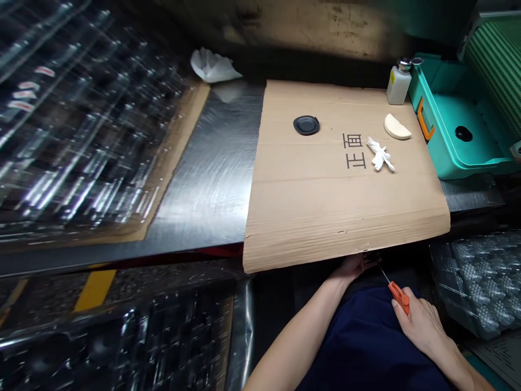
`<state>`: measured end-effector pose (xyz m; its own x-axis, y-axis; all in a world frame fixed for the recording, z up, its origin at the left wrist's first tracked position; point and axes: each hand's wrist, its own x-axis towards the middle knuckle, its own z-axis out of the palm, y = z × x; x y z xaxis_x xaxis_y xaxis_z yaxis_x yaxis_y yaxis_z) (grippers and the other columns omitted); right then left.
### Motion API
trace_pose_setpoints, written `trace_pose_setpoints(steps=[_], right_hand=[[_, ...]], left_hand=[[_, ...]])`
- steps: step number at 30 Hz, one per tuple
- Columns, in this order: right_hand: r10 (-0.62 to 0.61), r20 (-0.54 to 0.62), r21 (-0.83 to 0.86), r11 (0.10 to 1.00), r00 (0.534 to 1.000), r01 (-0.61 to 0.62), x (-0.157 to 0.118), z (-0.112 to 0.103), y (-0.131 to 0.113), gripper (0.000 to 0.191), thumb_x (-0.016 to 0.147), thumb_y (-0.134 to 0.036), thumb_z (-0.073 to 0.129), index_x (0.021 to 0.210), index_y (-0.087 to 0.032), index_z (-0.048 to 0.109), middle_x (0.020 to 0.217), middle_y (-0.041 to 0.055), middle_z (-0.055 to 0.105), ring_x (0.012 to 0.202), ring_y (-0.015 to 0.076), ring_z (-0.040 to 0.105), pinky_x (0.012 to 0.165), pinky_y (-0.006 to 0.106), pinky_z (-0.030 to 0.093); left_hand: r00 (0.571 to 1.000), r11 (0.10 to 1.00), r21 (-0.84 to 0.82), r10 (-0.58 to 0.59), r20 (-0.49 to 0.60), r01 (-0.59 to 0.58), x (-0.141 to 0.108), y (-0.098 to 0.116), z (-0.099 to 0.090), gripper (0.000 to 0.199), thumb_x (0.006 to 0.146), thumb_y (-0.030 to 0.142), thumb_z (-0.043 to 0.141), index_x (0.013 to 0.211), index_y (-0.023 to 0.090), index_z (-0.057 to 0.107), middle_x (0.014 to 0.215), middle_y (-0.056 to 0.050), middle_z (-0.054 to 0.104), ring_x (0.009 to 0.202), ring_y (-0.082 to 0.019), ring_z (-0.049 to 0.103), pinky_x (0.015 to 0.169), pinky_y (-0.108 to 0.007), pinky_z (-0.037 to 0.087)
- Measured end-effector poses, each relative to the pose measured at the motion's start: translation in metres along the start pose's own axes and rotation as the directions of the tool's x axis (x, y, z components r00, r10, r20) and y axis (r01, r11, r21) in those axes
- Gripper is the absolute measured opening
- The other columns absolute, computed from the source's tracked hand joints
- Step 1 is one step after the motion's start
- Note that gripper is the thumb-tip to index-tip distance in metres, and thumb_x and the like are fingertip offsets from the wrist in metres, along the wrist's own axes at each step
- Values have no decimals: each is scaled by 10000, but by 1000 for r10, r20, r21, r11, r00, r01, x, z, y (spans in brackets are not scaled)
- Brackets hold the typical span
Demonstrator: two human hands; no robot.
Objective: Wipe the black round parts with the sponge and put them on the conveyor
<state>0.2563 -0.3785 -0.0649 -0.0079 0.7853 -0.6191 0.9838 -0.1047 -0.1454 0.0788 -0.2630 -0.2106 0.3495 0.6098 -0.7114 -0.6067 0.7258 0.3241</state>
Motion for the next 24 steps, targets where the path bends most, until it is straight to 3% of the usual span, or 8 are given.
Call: trace_pose_setpoints(steps=[3,6,10,13,17,20,24], right_hand=[[-2,10,42,999,1000,2,0,-4,2,292,1038,-451,318,1067,-243,521,755,33,697,750,279,709,625,293,320],[17,8,120,993,1000,-17,-1,-12,5,309,1033,-472,318,1062,-248,529,756,23,692,766,269,711,638,291,350],[37,-1,174,984,999,-36,0,-22,8,315,1023,-492,321,1041,-258,533,742,8,674,760,253,704,643,288,368],[33,-19,166,986,999,-30,1,-22,8,309,1023,-485,319,1021,-257,527,731,5,667,753,251,699,641,288,364],[34,-23,158,987,999,-30,0,-19,8,303,1024,-478,325,1024,-252,528,740,10,673,734,248,692,632,288,347],[21,-14,167,986,1000,-18,-3,-18,6,286,1025,-464,333,1017,-252,525,736,7,677,719,242,691,623,286,333],[4,-15,158,987,1000,-2,-6,-14,3,258,1021,-442,358,1007,-245,525,748,10,685,735,238,693,626,284,319]], left_hand=[[999,996,68,53,-2,-53,2,-4,-2,200,873,315,699,999,162,673,967,-107,716,829,-246,719,811,-508,620],[989,970,201,143,-28,-135,1,-9,0,413,739,396,835,1054,174,688,980,-107,737,826,-257,718,823,-517,603],[945,873,366,322,59,-321,-7,-12,11,621,539,334,949,1095,169,729,1042,-123,762,1052,-318,693,995,-519,519],[912,788,467,389,129,-402,-14,-12,18,628,522,316,951,1099,175,748,1112,-128,758,1151,-342,658,1068,-522,458],[917,772,504,378,125,-387,-16,-13,19,577,558,347,936,1074,160,757,1093,-140,761,1134,-342,667,1039,-503,481],[928,810,478,371,32,-340,-12,-14,14,601,542,376,943,1066,154,751,1014,-131,770,1048,-324,699,954,-472,539],[964,899,384,257,-73,-211,-8,-13,7,599,578,433,927,1072,160,725,964,-122,756,862,-264,729,777,-418,605]])
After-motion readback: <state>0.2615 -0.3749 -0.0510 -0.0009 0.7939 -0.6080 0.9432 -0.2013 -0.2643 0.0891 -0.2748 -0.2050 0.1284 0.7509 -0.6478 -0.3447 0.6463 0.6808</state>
